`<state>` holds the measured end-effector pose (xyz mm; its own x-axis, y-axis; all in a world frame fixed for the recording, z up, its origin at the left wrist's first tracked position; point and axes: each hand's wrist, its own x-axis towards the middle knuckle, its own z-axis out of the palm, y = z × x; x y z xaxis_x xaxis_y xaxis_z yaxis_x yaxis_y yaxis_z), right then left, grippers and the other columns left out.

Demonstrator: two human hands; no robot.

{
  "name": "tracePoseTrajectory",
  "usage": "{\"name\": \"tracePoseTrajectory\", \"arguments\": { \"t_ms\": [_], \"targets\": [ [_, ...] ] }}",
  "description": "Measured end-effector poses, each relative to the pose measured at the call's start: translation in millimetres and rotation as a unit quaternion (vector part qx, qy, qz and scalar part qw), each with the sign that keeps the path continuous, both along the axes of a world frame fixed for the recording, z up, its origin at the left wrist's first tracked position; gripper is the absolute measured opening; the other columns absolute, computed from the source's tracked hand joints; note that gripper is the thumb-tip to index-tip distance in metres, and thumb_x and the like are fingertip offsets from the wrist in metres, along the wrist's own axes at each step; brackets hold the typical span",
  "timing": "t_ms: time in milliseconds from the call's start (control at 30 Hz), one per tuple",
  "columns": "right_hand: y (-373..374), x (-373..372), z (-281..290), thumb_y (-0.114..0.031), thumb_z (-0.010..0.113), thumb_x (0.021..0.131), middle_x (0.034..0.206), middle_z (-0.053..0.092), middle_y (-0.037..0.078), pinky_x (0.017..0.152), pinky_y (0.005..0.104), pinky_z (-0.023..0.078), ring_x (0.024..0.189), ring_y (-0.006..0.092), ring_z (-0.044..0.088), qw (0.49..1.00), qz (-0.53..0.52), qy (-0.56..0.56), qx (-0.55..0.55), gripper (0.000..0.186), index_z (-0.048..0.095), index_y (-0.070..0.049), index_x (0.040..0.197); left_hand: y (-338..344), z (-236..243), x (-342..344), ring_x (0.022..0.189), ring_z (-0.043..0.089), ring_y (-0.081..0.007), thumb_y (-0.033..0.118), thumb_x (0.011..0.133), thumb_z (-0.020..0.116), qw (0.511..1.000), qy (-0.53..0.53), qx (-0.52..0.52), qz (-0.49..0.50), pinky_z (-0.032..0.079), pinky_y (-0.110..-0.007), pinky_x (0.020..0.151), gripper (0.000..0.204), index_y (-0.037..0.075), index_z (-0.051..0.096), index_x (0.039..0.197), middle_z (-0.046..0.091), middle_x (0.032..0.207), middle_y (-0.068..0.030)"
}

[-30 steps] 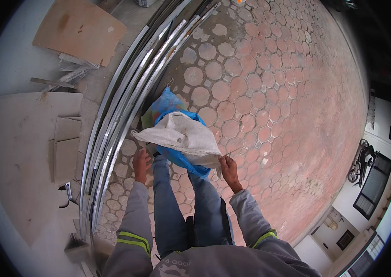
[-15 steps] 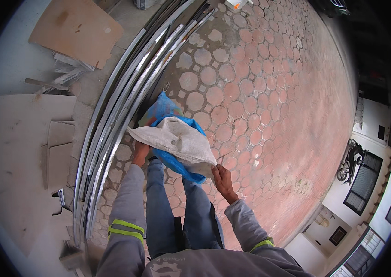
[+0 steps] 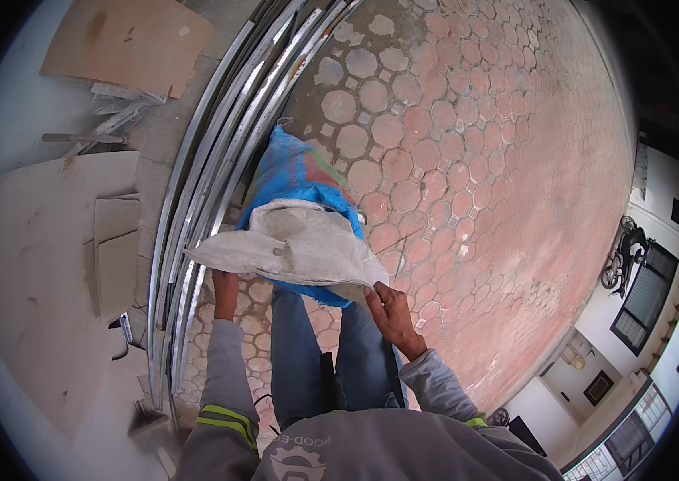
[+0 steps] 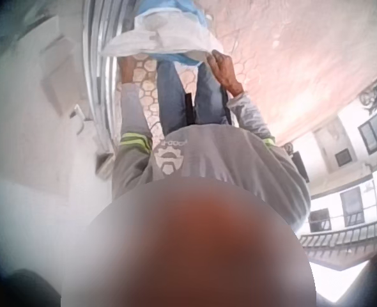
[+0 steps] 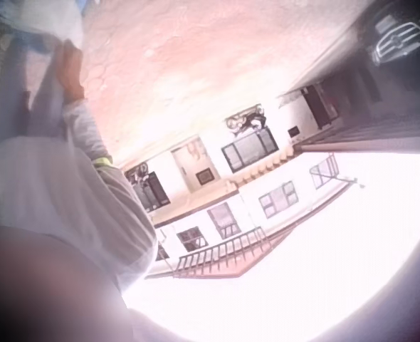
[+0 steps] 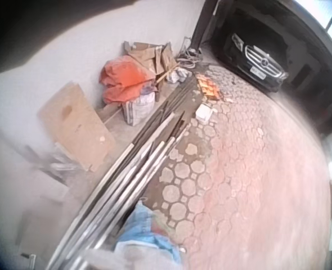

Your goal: The person transfers items from a white sack into a blue bag, then picks up and places metal bars and wooden planks onto a pile. The person handles the materials one at a time and organizes them on the ground.

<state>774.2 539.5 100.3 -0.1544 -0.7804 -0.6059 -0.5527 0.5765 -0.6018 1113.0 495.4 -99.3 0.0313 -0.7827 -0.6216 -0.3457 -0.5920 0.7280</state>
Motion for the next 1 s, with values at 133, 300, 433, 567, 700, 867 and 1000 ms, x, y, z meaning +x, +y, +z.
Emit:
{"name": "tracePoseTrajectory", "arguments": {
  "t_ms": [133,300,433,567,700,867,1000],
  "targets": [
    [0.6,2.4,-4.8,-0.022,0.054,0.092,0.063,0.055,0.021,0.055,0.0455,0.042,0.06,0.0399,0.056,1.0,-0.006,0.015,-0.02,0.03,0.05,0.0,0.073,-23.5,43.2,1.7,0.115,0.051,-0.024,0.045,0.094,0.045,0.987,0.07,0.088,0.118,0.041,-0.043,0.096,0.06,0.004,0.039,0.137,0.052,0.126,-0.0127],
    [-9.2,20.2,-13.3,-0.023,0.057,0.091,0.063,0.055,0.02,0.055,0.046,0.042,0.06,0.0396,0.056,0.998,0.01,-0.015,-0.057,0.029,0.052,-0.001,0.073,-34.8,109.7,-24.5,0.112,0.053,-0.0298,0.07,0.088,0.038,0.894,0.251,0.152,0.338,0.043,-0.046,0.094,0.081,0.007,0.035,0.139,0.053,0.12,-0.0172],
    [-17.6,34.7,-15.8,-0.021,0.059,0.089,0.069,0.057,0.017,0.06,0.0427,0.044,0.068,0.0357,0.058,0.993,0.047,-0.046,-0.099,0.026,0.054,-0.002,0.074,-34.7,114.9,-42.8,0.102,0.058,-0.0279,0.05,0.093,0.051,0.942,0.09,0.167,0.277,0.047,-0.043,0.088,0.06,0.005,0.042,0.131,0.054,0.118,-0.0168],
    [-2.8,26.3,-20.8,-0.02,0.057,0.09,0.08,0.058,0.012,0.07,0.0361,0.044,0.077,0.0276,0.056,0.987,-0.017,-0.006,-0.161,0.02,0.055,-0.002,0.081,-48.1,83.2,-36.7,0.094,0.06,-0.0213,0.032,0.094,0.055,0.927,0.111,0.169,0.315,0.046,-0.039,0.086,0.036,0.007,0.052,0.119,0.061,0.103,-0.0088],
    [57.2,8.9,-46.2,-0.025,0.052,0.092,0.088,0.056,0.005,0.078,0.0367,0.043,0.084,0.0194,0.052,0.91,-0.401,-0.057,-0.093,0.022,0.056,-0.003,0.091,-54.6,58.7,-28.7,0.093,0.059,-0.0172,0.027,0.093,0.054,0.945,0.12,0.156,0.26,0.044,-0.036,0.085,0.03,0.011,0.053,0.119,0.062,0.102,-0.0036],
    [142.0,42.7,-133.2,-0.026,0.06,0.09,0.126,0.048,0.005,0.097,0.0398,0.04,0.113,0.0226,0.05,0.828,-0.453,-0.289,0.16,0.044,0.044,-0.007,0.126,-56.4,60.0,-30.7,0.093,0.058,-0.0145,0.026,0.094,0.052,0.944,0.145,0.156,0.254,0.043,-0.035,0.084,0.026,0.012,0.055,0.116,0.062,0.102,-0.0017],
    [146.4,82.2,-173.2,-0.015,0.069,0.086,0.139,0.042,0.009,0.098,0.0413,0.044,0.122,0.0263,0.049,0.816,-0.381,-0.432,0.045,0.064,0.035,-0.009,0.141,-58.2,65.9,-40.5,0.091,0.059,-0.014,0.024,0.094,0.051,0.957,0.137,0.118,0.225,0.044,-0.033,0.083,0.026,0.011,0.055,0.116,0.062,0.102,-0.0017]
  ]
}}
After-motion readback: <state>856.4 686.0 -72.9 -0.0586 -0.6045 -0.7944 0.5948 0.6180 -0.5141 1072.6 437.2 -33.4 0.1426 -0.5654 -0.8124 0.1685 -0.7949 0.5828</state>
